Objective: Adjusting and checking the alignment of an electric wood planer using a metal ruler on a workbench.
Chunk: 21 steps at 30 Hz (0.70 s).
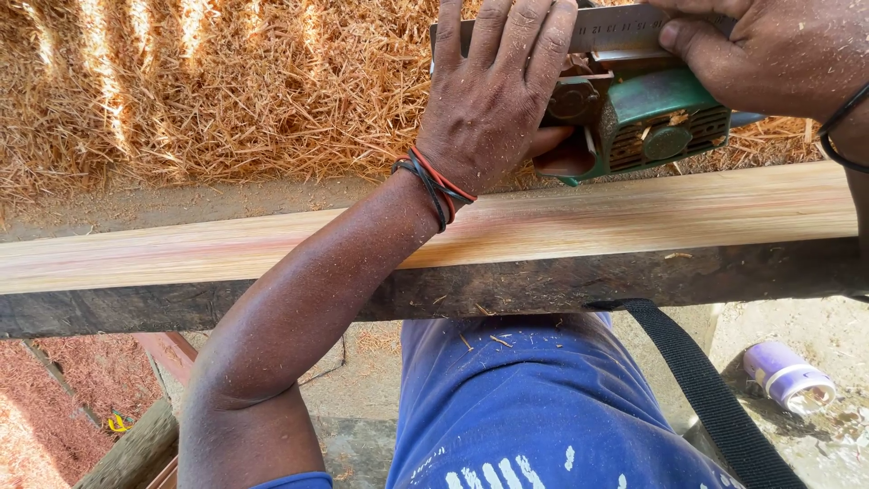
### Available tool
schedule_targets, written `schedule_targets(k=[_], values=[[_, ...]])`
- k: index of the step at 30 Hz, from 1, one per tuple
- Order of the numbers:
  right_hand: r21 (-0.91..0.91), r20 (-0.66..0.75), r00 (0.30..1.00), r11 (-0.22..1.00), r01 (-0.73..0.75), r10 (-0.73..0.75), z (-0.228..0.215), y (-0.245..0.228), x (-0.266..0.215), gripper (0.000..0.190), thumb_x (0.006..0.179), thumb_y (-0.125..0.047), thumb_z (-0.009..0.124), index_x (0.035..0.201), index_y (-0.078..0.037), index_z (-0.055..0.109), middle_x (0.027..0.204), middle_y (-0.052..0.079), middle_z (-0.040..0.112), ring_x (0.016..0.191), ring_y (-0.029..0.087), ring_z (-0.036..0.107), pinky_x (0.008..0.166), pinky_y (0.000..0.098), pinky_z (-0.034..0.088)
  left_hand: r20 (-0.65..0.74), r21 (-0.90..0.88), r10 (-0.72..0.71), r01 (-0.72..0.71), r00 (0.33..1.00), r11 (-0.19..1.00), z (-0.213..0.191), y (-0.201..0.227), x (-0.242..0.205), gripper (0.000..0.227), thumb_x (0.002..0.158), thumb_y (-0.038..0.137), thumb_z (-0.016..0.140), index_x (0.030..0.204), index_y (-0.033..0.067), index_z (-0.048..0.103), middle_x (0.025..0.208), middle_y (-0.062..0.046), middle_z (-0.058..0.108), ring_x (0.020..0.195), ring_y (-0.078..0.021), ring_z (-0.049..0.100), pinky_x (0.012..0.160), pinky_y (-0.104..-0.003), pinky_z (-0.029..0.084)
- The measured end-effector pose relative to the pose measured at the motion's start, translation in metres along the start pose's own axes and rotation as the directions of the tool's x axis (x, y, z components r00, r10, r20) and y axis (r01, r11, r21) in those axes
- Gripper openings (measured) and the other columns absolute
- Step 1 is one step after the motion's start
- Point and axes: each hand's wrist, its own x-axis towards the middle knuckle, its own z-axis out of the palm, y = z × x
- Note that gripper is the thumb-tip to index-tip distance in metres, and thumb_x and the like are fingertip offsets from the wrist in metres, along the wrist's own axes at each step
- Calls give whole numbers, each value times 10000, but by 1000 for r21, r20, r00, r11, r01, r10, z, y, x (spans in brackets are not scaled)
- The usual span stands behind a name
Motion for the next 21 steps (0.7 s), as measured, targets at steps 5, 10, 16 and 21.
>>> schedule_targets(k=[5, 10, 16, 21], values=[[-61, -14, 999, 997, 48, -49, -2, -4, 0, 317, 1035, -55, 608, 1340, -50, 695, 992, 254, 740, 807, 332, 741, 729, 419, 630, 10, 29, 3, -3, 1000, 1000, 3, 0, 0, 506, 1075, 190, 573, 1528, 13, 432, 1566, -171, 450, 1501, -343, 396, 1281, -629, 173], [-25, 33, 998, 998, -49, 50, 3, 9, -1, 217, 1072, -73, 584, 1250, -33, 703, 942, 241, 733, 782, 327, 740, 704, 419, 631, -49, 23, 18, -17, 999, 1000, 10, 0, -1, 456, 1132, 228, 552, 1517, 6, 453, 1568, -196, 439, 1492, -378, 382, 1269, -628, 166], [-160, 19, 1000, 987, 23, -20, -6, -7, 2, 230, 1043, -70, 613, 1245, -40, 719, 941, 225, 741, 769, 327, 739, 720, 429, 630, 42, 11, 14, -15, 999, 1000, -2, -1, 1, 459, 1140, 242, 555, 1506, -16, 453, 1549, -178, 453, 1490, -354, 389, 1279, -632, 163], [-139, 23, 999, 990, 32, -29, 0, -1, 3, 264, 1044, -60, 604, 1290, -52, 700, 965, 225, 743, 784, 321, 736, 733, 426, 624, 58, -16, 23, -22, 998, 1000, -5, -2, 1, 706, 1001, 355, 680, 1543, -18, 425, 1562, -180, 424, 1502, -358, 360, 1285, -642, 139]])
